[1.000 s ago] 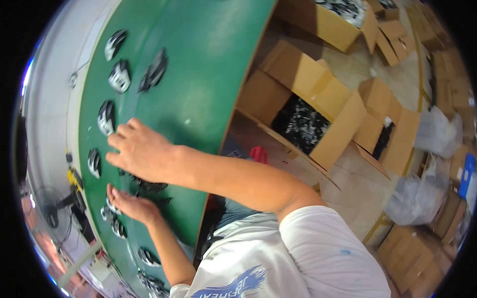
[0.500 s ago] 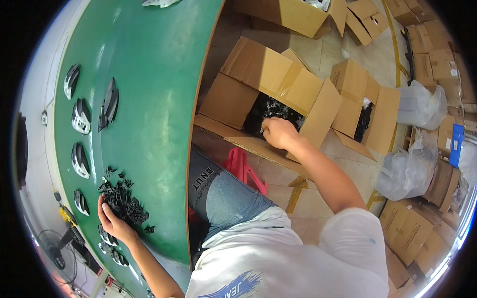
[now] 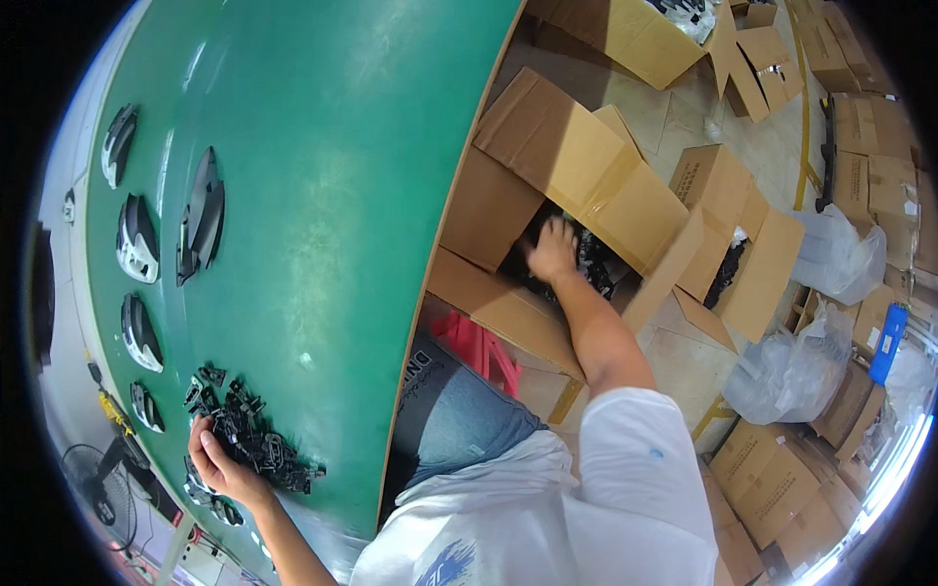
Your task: The person assembles computer mouse shells by inserting small plastic pieces into them by hand and placing the assembled shells into a box, then takes additional plastic pieces from a cardboard box and places them onto the conveyor table.
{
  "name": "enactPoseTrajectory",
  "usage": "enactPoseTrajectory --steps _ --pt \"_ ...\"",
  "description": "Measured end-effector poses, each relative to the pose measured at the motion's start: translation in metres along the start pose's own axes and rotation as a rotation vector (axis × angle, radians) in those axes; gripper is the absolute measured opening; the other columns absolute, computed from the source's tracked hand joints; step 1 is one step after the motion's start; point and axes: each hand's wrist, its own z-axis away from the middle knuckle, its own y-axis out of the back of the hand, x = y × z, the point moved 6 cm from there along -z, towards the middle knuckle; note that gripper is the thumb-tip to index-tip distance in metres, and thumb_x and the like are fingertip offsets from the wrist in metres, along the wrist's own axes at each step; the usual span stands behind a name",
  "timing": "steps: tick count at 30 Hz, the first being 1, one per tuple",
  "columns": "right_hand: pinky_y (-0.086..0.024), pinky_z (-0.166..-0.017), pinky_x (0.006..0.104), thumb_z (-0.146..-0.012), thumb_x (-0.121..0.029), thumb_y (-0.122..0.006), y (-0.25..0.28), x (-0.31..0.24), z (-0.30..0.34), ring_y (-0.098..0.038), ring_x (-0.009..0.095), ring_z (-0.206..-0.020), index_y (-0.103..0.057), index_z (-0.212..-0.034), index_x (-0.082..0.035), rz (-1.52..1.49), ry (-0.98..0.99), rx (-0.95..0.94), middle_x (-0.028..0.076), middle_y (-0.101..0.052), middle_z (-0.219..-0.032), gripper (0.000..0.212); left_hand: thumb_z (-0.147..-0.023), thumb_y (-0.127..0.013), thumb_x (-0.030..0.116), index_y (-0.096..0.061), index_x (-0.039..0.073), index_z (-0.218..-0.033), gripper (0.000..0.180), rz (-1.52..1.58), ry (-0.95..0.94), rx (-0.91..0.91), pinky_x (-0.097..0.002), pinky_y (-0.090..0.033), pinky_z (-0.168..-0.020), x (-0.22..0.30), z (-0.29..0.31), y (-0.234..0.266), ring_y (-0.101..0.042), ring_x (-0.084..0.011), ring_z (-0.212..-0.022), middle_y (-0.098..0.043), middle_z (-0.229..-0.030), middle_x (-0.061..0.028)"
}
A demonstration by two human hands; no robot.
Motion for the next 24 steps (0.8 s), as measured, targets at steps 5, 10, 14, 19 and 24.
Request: enactPoseTrajectory --steps 5,10,14,19,24 --pt "-0.030 -0.123 0.0579 -0.095 -0.047 -0.072 0.011 -0.024 0.023 -0.039 0.044 -0.150 -0.051 -0.154 -0.006 -0.107 0.192 -0.105 0.022 -0.035 -0.168 0.074 -0.111 -0.049 0.011 -0.066 -0.006 -0.117 0.025 -0.015 0.008 0.006 -0.0444 -0.041 -0.118 0.002 -0.002 -0.003 -0.060 -0.0282 -0.126 -0.069 -0.125 -0.0173" --pt "-0.033 -0.121 0.0596 -0.096 -0.055 -0.065 0.026 -0.009 -0.088 -0.044 0.043 -0.146 -0.053 -0.154 -0.010 -0.148 0.373 0.203 0.020 -0.048 -0.160 0.075 -0.111 -0.049 0.011 -0.065 -0.006 -0.119 0.025 0.069 0.029 -0.010 -0.0452 -0.040 -0.119 -0.001 -0.003 -0.017 -0.058 -0.0291 -0.130 -0.067 -0.126 -0.0170" --pt "-0.033 -0.122 0.0594 -0.096 -0.058 -0.064 0.000 -0.006 -0.072 -0.044 0.043 -0.146 -0.051 -0.155 -0.009 -0.139 0.444 0.087 0.020 -0.047 -0.161 0.078 -0.110 -0.048 0.010 -0.064 -0.005 -0.121 0.025 0.034 0.035 -0.002 -0.0450 -0.041 -0.118 0.002 -0.003 -0.011 -0.058 -0.0289 -0.129 -0.067 -0.127 -0.0166" --pt "-0.033 -0.122 0.0591 -0.095 -0.062 -0.063 -0.009 0.010 -0.030 -0.043 0.044 -0.147 -0.049 -0.156 -0.008 -0.069 0.501 -0.018 0.020 -0.047 -0.161 0.082 -0.109 -0.048 0.007 -0.065 -0.005 -0.119 0.023 0.062 0.025 -0.008 -0.0447 -0.041 -0.116 0.000 -0.003 -0.012 -0.059 -0.0289 -0.125 -0.067 -0.122 -0.0153" --pt "-0.032 -0.121 0.0636 -0.090 -0.071 -0.066 -0.007 0.030 0.030 -0.033 0.048 -0.152 -0.034 -0.166 -0.013 0.147 0.078 -0.305 0.020 -0.035 -0.168 0.101 -0.109 -0.050 0.008 -0.064 -0.006 -0.119 0.023 0.016 0.013 0.009 -0.0454 -0.041 -0.117 0.008 -0.006 -0.007 -0.059 -0.0294 -0.125 -0.068 -0.122 -0.0151"
